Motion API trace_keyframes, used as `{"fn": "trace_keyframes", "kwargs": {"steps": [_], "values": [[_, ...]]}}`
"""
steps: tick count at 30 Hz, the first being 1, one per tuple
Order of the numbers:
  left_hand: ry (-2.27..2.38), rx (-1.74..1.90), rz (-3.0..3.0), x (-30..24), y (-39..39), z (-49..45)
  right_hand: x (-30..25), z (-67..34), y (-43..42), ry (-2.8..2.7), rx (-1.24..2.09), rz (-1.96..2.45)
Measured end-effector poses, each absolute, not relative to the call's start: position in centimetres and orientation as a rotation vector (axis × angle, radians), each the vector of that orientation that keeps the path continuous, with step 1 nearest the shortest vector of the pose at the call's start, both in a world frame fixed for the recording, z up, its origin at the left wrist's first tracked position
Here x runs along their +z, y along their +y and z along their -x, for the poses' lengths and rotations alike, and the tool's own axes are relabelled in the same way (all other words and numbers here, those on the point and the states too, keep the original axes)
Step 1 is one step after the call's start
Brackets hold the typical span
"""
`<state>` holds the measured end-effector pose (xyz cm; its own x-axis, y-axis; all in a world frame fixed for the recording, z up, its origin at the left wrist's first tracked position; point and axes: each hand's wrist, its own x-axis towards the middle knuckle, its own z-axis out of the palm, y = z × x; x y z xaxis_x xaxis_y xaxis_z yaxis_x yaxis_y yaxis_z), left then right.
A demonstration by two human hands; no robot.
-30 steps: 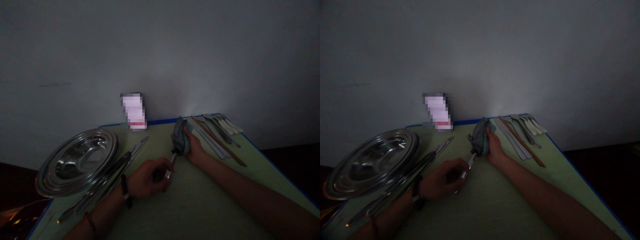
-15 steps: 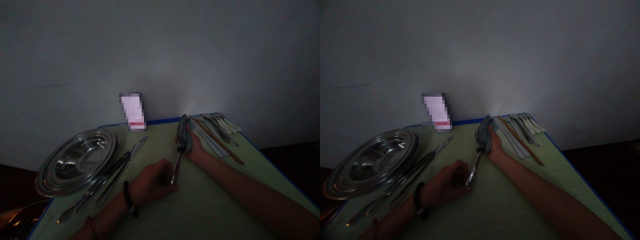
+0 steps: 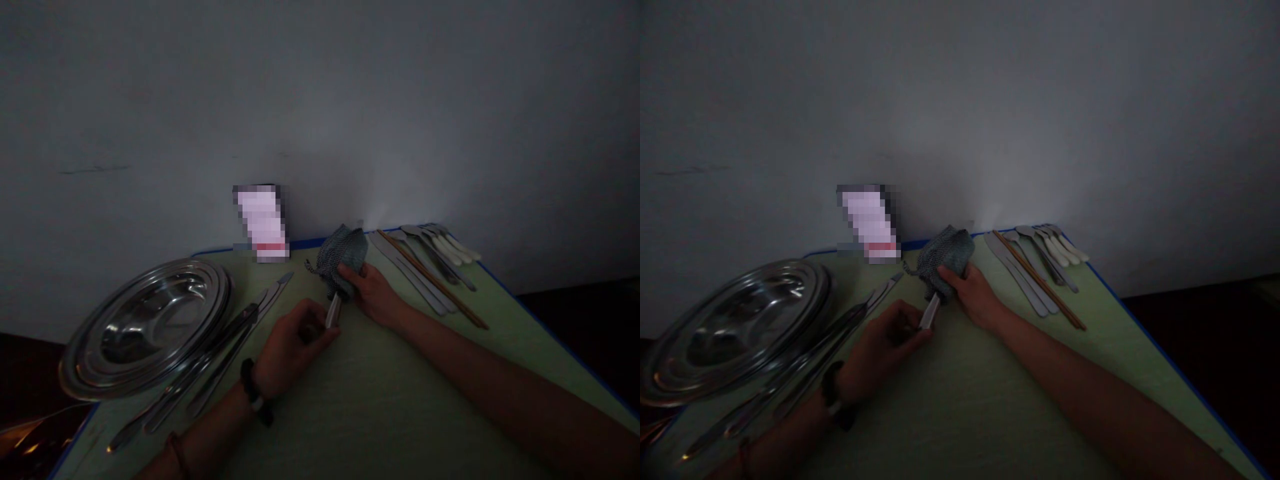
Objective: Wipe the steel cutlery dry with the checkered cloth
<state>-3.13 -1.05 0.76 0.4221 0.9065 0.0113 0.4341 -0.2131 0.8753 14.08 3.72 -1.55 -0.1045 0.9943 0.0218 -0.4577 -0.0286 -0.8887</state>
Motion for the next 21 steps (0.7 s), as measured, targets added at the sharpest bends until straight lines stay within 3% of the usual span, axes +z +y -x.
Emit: {"fn": "trace_keyframes", "kwargs": {"steps": [7, 14, 21], "values": [[1.282, 0.843, -1.622, 1.04, -0.87, 2.8, -0.94, -14.48, 3.14, -1.248, 1.293, 1.017], [1.348, 0.587, -1.958, 1.35, -0.58, 2.66, -0.88, -14.6, 3.25, -1.304, 1.335, 0.996], [1.311, 0.564, -2.016, 1.28, -0.66, 2.76, -0.88, -14.42, 2.95, -1.323, 1.285, 1.002]]}}
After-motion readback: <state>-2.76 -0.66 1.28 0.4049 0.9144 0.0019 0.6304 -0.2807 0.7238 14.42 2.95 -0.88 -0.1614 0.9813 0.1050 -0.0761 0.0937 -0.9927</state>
